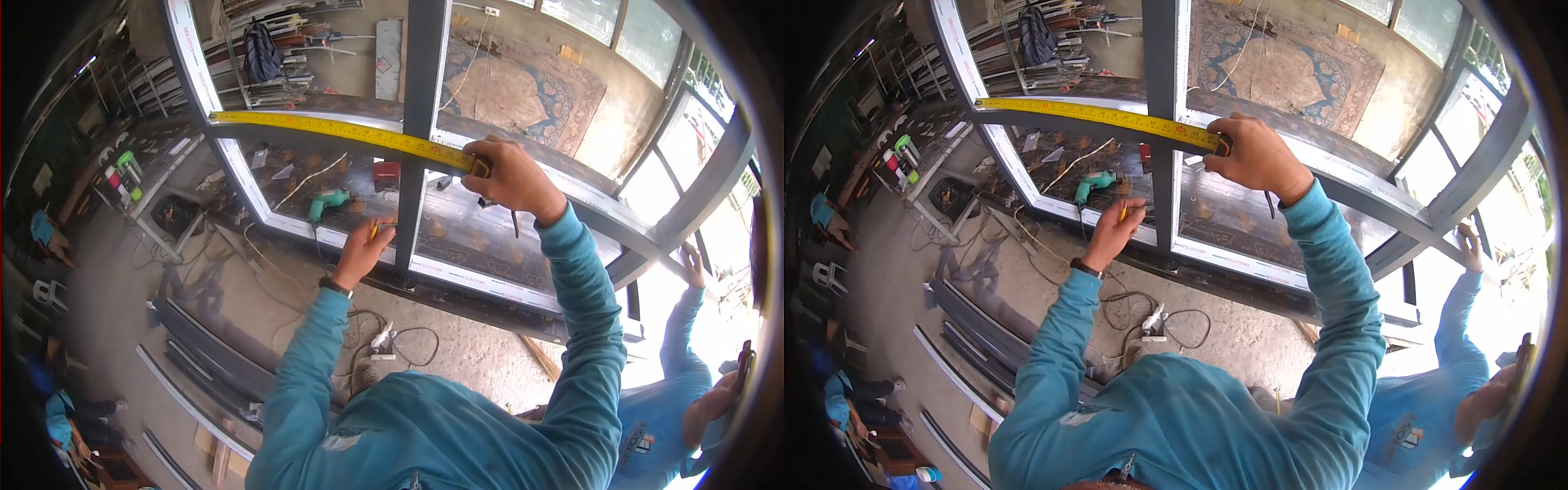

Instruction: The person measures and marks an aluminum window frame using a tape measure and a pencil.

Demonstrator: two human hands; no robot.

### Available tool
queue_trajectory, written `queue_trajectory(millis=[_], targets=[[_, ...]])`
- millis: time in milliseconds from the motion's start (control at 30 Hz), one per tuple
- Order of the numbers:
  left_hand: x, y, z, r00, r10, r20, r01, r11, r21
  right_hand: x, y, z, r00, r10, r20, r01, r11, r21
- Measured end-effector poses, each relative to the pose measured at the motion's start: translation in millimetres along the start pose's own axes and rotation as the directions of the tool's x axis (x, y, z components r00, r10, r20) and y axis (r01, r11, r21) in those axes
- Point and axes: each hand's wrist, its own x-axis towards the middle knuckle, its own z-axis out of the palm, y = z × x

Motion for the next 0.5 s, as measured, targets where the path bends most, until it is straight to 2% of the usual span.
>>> queue_trajectory(millis=[33,100,200,333,433,500], targets=[[16,22,3,0.998,0.057,0.005,-0.056,0.996,-0.075,0,1,1,1.000,-0.005,-0.010,0.005,1.000,-0.004],[37,65,6,0.998,0.043,0.034,-0.039,0.994,-0.104,-2,0,1,1.000,-0.013,-0.026,0.013,1.000,-0.016],[58,90,10,0.995,-0.083,-0.057,0.065,0.963,-0.261,-9,-4,5,0.999,0.002,-0.040,-0.001,1.000,0.023],[71,96,5,0.984,-0.051,-0.171,-0.050,0.840,-0.540,-37,-26,3,0.997,-0.057,-0.058,0.063,0.992,0.110],[47,101,18,0.965,0.000,-0.262,-0.142,0.842,-0.521,-64,-50,25,0.991,-0.008,-0.131,0.031,0.985,0.173],[20,109,29,0.991,0.107,-0.075,-0.128,0.917,-0.377,-77,-54,49,0.996,0.063,-0.064,-0.039,0.945,0.324]])
